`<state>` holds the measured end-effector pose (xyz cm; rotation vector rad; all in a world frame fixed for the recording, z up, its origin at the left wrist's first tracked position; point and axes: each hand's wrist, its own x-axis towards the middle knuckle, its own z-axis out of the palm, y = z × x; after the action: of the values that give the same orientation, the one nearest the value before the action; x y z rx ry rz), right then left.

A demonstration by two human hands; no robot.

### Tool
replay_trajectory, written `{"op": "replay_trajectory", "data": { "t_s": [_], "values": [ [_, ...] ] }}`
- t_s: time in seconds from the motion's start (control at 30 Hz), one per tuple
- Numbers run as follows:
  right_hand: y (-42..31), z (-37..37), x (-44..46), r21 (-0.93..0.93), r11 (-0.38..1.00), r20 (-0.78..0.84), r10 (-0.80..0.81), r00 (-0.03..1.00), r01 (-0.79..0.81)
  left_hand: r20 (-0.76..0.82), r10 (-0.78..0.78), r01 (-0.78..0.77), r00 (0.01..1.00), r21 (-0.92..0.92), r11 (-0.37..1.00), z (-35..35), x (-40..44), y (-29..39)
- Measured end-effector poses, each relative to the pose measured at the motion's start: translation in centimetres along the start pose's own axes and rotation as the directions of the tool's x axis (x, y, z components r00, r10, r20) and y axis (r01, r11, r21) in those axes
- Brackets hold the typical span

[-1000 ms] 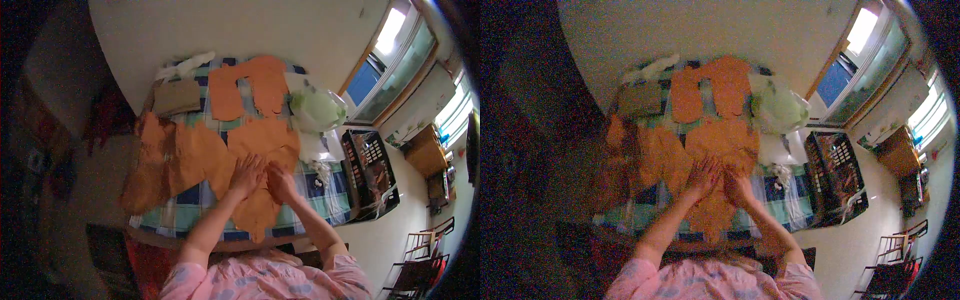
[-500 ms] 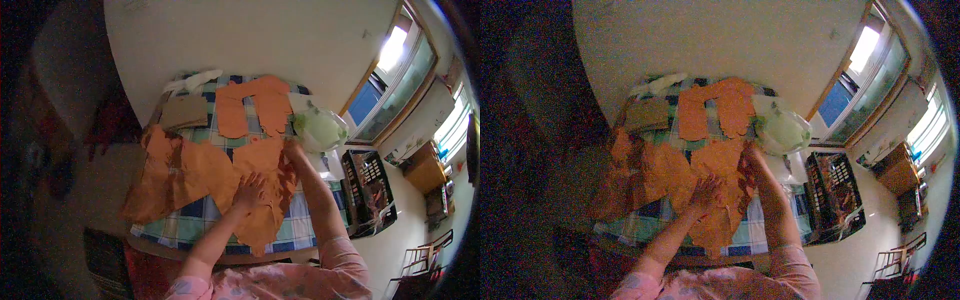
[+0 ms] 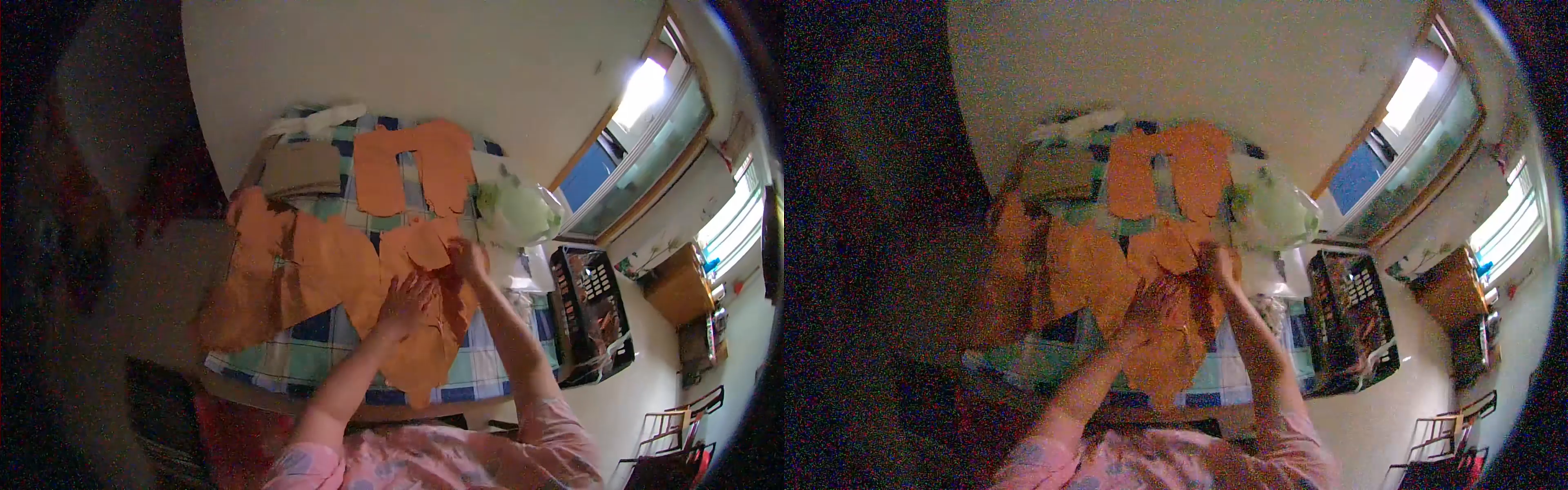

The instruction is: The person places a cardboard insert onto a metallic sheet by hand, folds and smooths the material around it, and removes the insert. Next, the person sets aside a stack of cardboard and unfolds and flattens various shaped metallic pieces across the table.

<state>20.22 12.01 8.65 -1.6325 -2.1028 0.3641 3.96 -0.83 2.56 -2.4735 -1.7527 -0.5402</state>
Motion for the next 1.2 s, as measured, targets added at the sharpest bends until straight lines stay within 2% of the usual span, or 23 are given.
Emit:
{"op": "replay_trajectory", "data": {
  "t_s": [0.07,0.1,0.17,0.27,0.3,0.4,0.47,0.53,0.57,0.67,0.73,0.8,0.9,0.97,1.03,1.1,1.2],
  "values": [
    [5.6,5.4,-2.1,-0.016,0.99,-0.108,-0.139,0.984,0.138,0.292,-0.006,0.051,0.957,-0.148,0.988,-4.2,0.7,0.0],
    [7.4,7.0,-2.6,-0.025,0.979,-0.155,-0.202,0.967,0.201,0.244,-0.009,0.045,0.97,-0.141,0.989,-3.4,0.6,0.0],
    [4.4,5.0,-4.4,0.041,0.986,-0.097,-0.156,0.983,0.16,0.157,-0.005,0.024,0.988,-0.118,0.993,-0.8,0.5,0.0],
    [2.3,4.5,-5.6,0.174,0.968,-0.123,-0.16,0.98,0.18,0.184,-0.059,0.085,0.981,-0.134,0.987,-0.2,0.9,0.3],
    [1.9,4.6,-5.6,0.22,0.953,-0.154,-0.175,0.973,0.206,0.17,-0.04,0.059,0.985,-0.11,0.992,0.1,0.9,0.3],
    [-3.7,1.3,-5.3,0.338,0.936,0.052,0.081,0.995,-0.094,0.154,0.012,-0.005,0.988,-0.041,0.999,0.9,0.6,-0.3],
    [-4.1,2.6,-4.6,0.663,0.713,0.183,0.143,0.973,-0.229,0.182,0.036,-0.037,0.983,-0.001,0.999,1.2,0.8,-0.6],
    [-2.8,4.6,-3.6,0.736,0.626,0.248,0.107,0.963,-0.259,0.283,0.02,-0.017,0.959,-0.013,1.0,-2.3,0.5,-0.3],
    [-1.5,6.1,-3.1,0.69,0.691,0.24,0.063,0.969,-0.216,0.332,0.014,-0.008,0.943,-0.019,1.0,-3.5,0.4,-0.2],
    [-1.2,4.7,-3.3,0.617,0.785,0.097,-0.002,0.995,-0.059,0.179,-0.009,0.026,0.984,-0.097,0.995,-1.7,0.2,-0.3],
    [-0.1,3.6,-3.2,0.458,0.888,-0.017,-0.051,0.999,0.053,0.211,-0.004,0.024,0.977,-0.09,0.996,-2.8,0.3,-0.2],
    [3.6,5.3,-2.3,0.144,0.978,-0.098,-0.135,0.986,0.149,0.223,0.006,0.01,0.975,-0.067,0.998,-2.8,0.4,-0.1],
    [8.6,9.7,-1.0,0.233,0.955,-0.16,-0.149,0.976,0.184,0.233,0.011,-0.002,0.972,-0.04,0.999,-2.3,0.5,-0.2],
    [4.8,7.9,-2.0,0.242,0.963,-0.11,-0.098,0.989,0.122,0.274,-0.007,0.028,0.962,-0.072,0.997,-4.4,0.3,0.0],
    [-0.4,4.8,-3.5,0.305,0.952,0.002,-0.029,1.0,0.028,0.255,-0.004,0.029,0.967,-0.093,0.995,-3.3,0.3,-0.2],
    [-3.6,2.6,-4.5,0.4,0.909,0.185,0.044,0.982,-0.116,0.222,-0.012,0.035,0.975,-0.102,0.994,-2.4,0.3,-0.3],
    [2.9,5.9,-2.1,0.53,0.815,-0.004,-0.275,0.962,0.235,0.193,-0.019,0.037,0.981,-0.09,0.995,-2.1,0.2,-0.2]
  ]
}}
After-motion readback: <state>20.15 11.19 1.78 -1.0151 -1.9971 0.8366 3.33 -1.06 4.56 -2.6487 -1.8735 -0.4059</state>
